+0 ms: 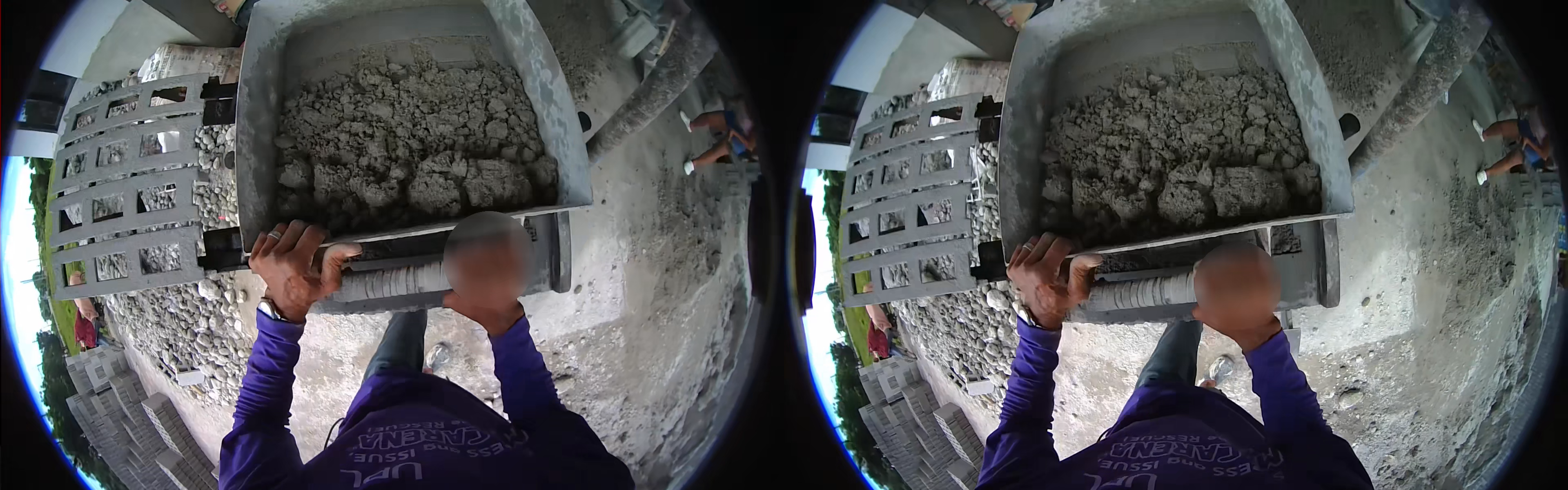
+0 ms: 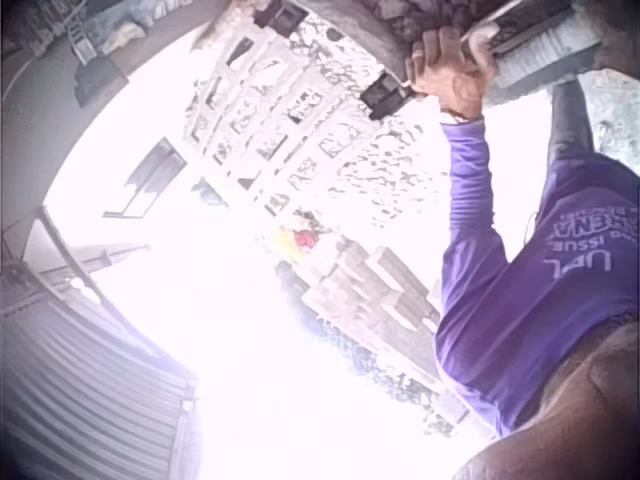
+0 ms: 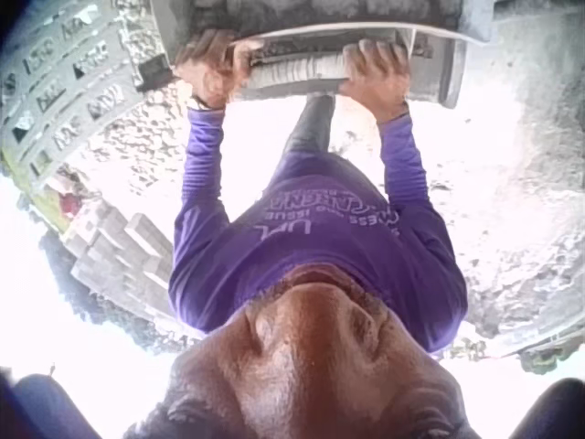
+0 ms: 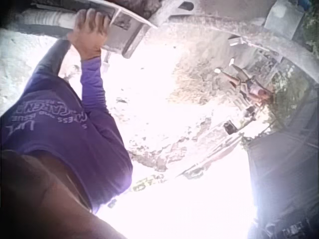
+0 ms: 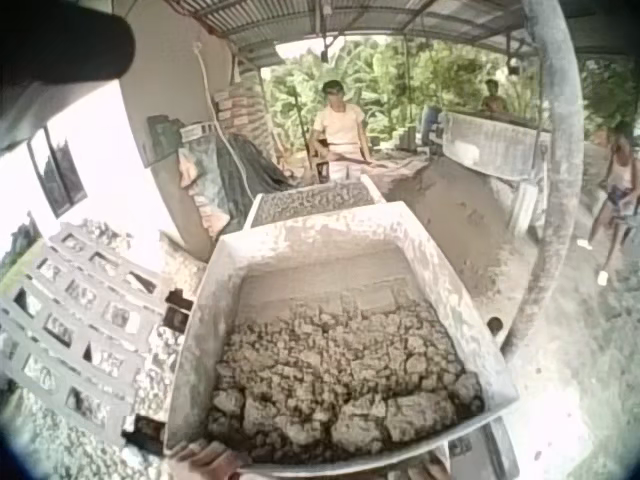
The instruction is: The person uses a metal rod to adjust a block mold, then places a metal frame on top. They pull a lever to operate a cement mixer, then use a rectangular metal tool to level wet concrete in the mold. Finally, they flip the mold to release a newly formed concrete block.
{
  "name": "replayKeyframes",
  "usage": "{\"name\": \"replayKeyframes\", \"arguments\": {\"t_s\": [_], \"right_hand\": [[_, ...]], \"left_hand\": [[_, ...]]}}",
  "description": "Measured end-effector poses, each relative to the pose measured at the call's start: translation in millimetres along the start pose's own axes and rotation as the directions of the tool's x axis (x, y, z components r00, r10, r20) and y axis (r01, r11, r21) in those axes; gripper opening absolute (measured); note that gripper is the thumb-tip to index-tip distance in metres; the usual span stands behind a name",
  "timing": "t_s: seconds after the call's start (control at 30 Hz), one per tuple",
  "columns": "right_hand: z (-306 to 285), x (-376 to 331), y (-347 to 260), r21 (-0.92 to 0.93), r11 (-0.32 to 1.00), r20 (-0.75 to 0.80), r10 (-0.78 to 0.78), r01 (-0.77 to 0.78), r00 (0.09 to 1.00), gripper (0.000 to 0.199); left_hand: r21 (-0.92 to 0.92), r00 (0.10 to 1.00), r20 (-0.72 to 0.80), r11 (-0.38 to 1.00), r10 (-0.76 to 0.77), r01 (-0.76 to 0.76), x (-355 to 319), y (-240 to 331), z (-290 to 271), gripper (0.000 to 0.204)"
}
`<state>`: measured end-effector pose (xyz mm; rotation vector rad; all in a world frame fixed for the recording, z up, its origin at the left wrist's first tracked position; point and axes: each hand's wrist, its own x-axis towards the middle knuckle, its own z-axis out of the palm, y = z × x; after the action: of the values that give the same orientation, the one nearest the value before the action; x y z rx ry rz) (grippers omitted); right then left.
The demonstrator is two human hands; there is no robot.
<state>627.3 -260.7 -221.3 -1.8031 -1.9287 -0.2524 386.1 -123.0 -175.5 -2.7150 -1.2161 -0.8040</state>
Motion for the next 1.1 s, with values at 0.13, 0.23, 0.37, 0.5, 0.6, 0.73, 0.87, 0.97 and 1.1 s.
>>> {"name": "replayKeyframes", "arguments": {"t_s": [0.13,0.23,0.37,0.5,0.6,0.73,0.87,0.97,1.1], "right_hand": [[58,117,67,-0.061,0.995,-0.066,-0.078,0.074,0.995,0.035],[91,213,112,-0.114,0.990,-0.112,-0.091,0.079,0.989,0.032],[90,273,115,-0.068,0.996,0.319,0.074,-0.055,0.945,0.033],[53,235,101,-0.090,0.992,0.533,0.122,-0.087,0.837,0.029],[15,165,55,-0.023,0.998,0.586,0.056,-0.052,0.809,0.031],[-50,-13,-19,0.018,0.984,0.669,0.119,-0.176,0.733,0.031],[-91,-102,-64,0.066,0.987,0.624,0.072,-0.145,0.778,0.038],[-73,-81,-57,0.028,0.990,0.506,0.107,-0.140,0.856,0.025],[-51,-67,-48,-0.038,0.999,0.031,0.036,-0.035,0.999,0.026]], "left_hand": [[-0.029,0.990,-0.139,1.000,0.002,-0.006,112,-61,63,0.050],[0.093,0.990,0.026,0.987,-0.138,0.135,204,-100,91,0.068],[0.177,0.917,0.201,0.933,-0.345,0.312,251,-129,101,0.085],[0.153,0.926,0.249,0.955,-0.285,0.253,206,-94,72,0.087],[0.166,0.944,0.218,0.963,-0.246,0.212,128,-72,41,0.080],[-0.070,0.938,0.272,0.968,-0.213,0.241,-29,39,-42,0.065],[-0.034,0.995,0.066,0.997,-0.072,0.074,-81,62,-56,0.055],[-0.090,0.981,0.132,0.984,-0.139,0.151,-88,67,-77,0.053],[-0.064,0.994,0.025,0.992,-0.107,0.108,-71,50,-57,0.057]]}}
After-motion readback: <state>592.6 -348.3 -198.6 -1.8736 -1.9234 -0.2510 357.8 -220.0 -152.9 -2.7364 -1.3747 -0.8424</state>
